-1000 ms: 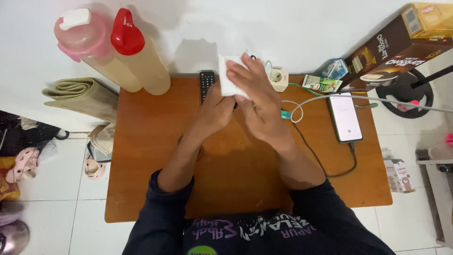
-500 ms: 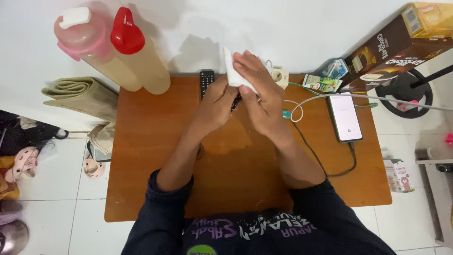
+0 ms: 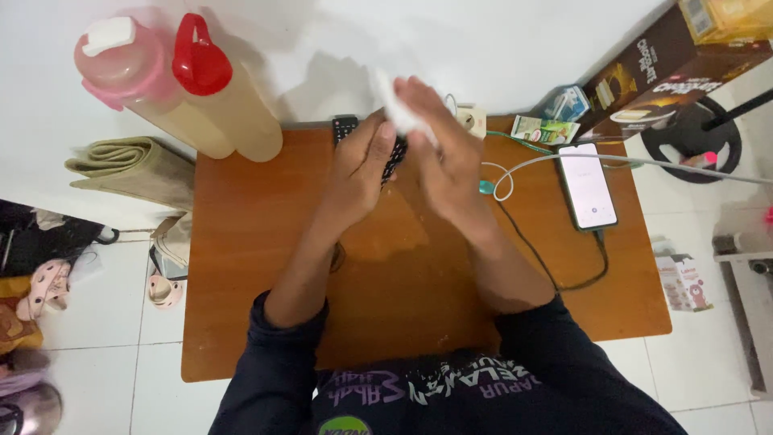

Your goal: Cleaning a television remote control using a white cloth.

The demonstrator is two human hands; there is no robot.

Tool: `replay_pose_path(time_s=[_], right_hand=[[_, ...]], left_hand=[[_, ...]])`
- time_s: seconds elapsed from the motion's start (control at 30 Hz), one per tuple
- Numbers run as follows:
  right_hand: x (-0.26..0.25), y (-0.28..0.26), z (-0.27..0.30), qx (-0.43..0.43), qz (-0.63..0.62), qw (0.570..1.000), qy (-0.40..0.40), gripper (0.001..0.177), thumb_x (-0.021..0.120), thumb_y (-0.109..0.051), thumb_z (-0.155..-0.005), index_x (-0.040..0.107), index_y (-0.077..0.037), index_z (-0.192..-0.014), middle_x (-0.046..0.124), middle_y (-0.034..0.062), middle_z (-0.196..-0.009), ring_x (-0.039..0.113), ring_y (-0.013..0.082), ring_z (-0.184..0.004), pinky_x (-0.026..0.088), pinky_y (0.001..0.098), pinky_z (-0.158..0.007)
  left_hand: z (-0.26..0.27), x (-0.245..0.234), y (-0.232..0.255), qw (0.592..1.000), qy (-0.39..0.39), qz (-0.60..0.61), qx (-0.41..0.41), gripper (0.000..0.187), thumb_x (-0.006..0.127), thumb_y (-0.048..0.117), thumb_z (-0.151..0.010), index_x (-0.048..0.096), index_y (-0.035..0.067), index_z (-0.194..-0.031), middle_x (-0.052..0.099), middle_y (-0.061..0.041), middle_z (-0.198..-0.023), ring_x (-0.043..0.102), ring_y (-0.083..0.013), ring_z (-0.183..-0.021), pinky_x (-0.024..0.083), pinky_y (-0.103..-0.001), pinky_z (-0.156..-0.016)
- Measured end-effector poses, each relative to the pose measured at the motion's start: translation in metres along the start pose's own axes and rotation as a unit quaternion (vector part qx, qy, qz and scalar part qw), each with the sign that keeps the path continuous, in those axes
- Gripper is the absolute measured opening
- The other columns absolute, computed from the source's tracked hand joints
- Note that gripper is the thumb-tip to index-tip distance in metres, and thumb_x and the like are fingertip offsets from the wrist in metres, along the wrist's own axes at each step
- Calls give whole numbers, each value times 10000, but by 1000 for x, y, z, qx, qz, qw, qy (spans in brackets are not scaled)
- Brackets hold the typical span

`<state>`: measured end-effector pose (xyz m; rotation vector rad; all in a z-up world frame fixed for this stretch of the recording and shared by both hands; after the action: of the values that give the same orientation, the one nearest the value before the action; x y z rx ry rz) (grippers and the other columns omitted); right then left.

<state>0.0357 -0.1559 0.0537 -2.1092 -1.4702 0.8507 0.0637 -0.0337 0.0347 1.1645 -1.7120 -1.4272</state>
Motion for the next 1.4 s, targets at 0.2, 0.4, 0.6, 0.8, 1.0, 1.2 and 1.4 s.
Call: replay_pose_path(time_s=[0.2,0.4,0.6,0.8,1.0,1.2,1.4], right_hand=[[-3,-39,-1,-14,8,1000,-12,321,588,-171,-1117,606,-100,-1430,603,81,-1502,481,297,-1473,311,469,-1315],[1,7,8,-9,40,999,-11,310,555,-71,-1127,655,-125,-1416,638,73,-1517,515,268,-1494,259,475,-1362],[-10,-47,-4,-7,46,998,-29,332,569,-98,-1102,606,-76,-1432,618,67,-1491,524,290,-1451,342,466,-1299],[-1,-11,1,10,36,999,-34,318,512,-174,-1144,629,-77,-1423,615,78,-1515,511,282,-1520,360,445,-1313],[-7,-32,-4,30,11,999,-13,333,529,-206,-1151,605,-48,-1434,610,109,-1502,541,293,-1490,418,465,-1289],[6,-37,4,-51,86,994,-52,340,548,-222,-1155,626,-44,-1434,627,131,-1459,502,314,-1472,321,449,-1314],[-7,-20,-6,76,-12,997,7,351,505,-261,-1152,593,-67,-1430,633,98,-1482,590,323,-1444,477,478,-1232]], left_hand=[[3,0,20,980,-14,-16,197,489,396,388,-1178,494,-29,-1414,648,-141,-1224,603,-147,-1123,496,-320,-946],[-6,4,-44,998,-37,-48,-31,453,333,333,-1115,610,38,-1319,707,-67,-1018,680,-160,-762,598,-306,-643],[4,3,2,992,-40,-12,117,402,419,315,-1184,574,-13,-1356,700,-106,-1163,637,-182,-1024,529,-328,-866],[5,2,10,987,-40,-48,151,418,398,345,-1206,593,5,-1351,702,-82,-1195,683,-187,-1062,549,-329,-910],[3,2,3,999,-27,4,-25,451,404,326,-1113,600,9,-1368,612,-137,-924,565,-203,-747,489,-342,-676],[4,0,18,977,-32,-35,209,443,372,381,-1192,545,-7,-1319,657,-75,-1101,638,-138,-958,527,-283,-828],[2,3,15,999,-30,-13,-19,503,371,341,-1102,549,37,-1461,627,-122,-909,594,-206,-733,506,-345,-663]])
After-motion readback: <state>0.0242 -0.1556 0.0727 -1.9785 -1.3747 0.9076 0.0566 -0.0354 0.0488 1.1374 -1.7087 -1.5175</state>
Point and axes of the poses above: each hand's wrist, its own z-axis away from the middle knuckle, its own x-axis out of the palm, y = z × x, the point moved 9 cm from there along -z, towards the middle knuckle
